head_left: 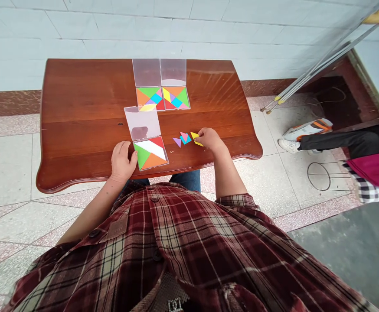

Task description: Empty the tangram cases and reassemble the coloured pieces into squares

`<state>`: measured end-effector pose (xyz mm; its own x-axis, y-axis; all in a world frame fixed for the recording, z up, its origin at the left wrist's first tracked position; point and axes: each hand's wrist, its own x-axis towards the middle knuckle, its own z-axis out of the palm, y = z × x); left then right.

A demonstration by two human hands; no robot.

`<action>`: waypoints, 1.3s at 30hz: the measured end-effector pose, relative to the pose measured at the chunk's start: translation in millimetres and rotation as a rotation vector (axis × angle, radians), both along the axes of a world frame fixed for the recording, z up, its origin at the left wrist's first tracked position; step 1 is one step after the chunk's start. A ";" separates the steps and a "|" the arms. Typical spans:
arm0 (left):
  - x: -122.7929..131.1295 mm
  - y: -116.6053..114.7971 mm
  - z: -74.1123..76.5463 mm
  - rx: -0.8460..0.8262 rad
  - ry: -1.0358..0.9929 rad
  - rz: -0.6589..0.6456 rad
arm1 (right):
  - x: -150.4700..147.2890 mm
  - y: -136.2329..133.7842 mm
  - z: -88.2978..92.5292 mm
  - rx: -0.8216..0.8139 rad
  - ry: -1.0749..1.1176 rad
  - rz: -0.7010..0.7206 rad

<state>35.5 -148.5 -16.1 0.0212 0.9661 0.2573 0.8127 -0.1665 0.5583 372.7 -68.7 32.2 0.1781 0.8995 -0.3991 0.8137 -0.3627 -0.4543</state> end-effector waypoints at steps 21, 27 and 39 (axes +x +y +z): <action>3.1 2.2 3.0 -0.002 0.039 -0.032 | -99.5 -29.0 -5.1 0.030 0.336 0.415; 3.1 1.5 6.2 -0.026 0.052 -0.048 | -107.1 -31.3 2.7 0.048 0.210 0.458; 2.1 3.8 0.7 -0.003 0.066 -0.047 | -111.1 -36.7 12.2 0.042 0.043 0.548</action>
<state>37.5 -144.7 -15.4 0.0833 0.9645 0.2505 0.8392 -0.2035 0.5043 261.7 -105.4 44.4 -0.3367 0.8710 -0.3577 0.8588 0.1283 -0.4959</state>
